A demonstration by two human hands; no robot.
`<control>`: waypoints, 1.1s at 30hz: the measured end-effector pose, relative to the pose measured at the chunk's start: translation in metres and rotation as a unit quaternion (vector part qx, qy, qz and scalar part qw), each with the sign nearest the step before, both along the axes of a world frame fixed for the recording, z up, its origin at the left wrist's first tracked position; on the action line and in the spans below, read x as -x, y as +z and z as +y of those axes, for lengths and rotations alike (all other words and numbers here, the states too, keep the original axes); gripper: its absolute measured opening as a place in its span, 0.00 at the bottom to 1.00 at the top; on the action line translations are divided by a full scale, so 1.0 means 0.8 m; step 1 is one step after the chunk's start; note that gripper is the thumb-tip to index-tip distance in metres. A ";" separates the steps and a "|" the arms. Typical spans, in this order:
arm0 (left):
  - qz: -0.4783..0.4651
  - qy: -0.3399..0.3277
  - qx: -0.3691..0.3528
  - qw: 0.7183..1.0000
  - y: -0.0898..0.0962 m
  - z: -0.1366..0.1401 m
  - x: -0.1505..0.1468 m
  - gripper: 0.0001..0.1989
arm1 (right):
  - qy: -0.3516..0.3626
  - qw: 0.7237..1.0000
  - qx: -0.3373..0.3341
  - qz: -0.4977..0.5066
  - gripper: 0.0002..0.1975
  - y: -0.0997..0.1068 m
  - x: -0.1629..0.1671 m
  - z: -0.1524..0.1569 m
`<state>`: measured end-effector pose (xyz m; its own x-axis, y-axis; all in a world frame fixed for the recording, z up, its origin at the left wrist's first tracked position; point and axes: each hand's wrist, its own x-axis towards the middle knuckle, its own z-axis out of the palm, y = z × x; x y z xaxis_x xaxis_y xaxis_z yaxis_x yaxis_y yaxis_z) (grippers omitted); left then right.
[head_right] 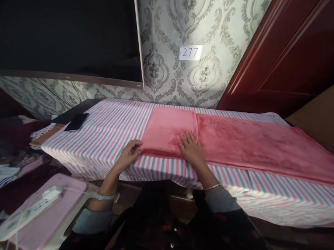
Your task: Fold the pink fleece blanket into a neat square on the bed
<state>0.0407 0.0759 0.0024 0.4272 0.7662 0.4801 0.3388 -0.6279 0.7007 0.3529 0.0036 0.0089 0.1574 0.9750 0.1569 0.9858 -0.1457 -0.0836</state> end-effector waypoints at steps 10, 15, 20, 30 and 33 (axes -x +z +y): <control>0.032 0.075 -0.062 0.995 0.000 -0.013 -0.010 0.07 | -0.009 1.000 0.008 -0.003 0.28 0.001 0.002 -0.002; 0.106 0.070 -0.095 0.987 0.008 -0.016 -0.011 0.08 | -0.002 1.000 -0.008 -0.007 0.29 -0.005 0.000 -0.004; 0.099 0.004 -0.067 0.993 0.021 -0.004 0.000 0.09 | 0.006 1.000 -0.017 -0.001 0.29 -0.008 -0.004 -0.005; 0.150 0.048 -0.101 0.982 0.034 0.001 -0.013 0.07 | 0.009 1.000 -0.019 0.002 0.29 -0.006 -0.004 -0.005; 0.121 0.064 -0.060 0.989 0.026 0.002 -0.017 0.05 | 0.002 1.000 -0.011 0.005 0.29 -0.001 0.000 -0.005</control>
<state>0.0543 0.0774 0.0235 0.4446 0.7648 0.4662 0.5690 -0.6431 0.5125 0.3531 -0.0006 0.0079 0.1546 0.9721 0.1763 0.9856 -0.1394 -0.0961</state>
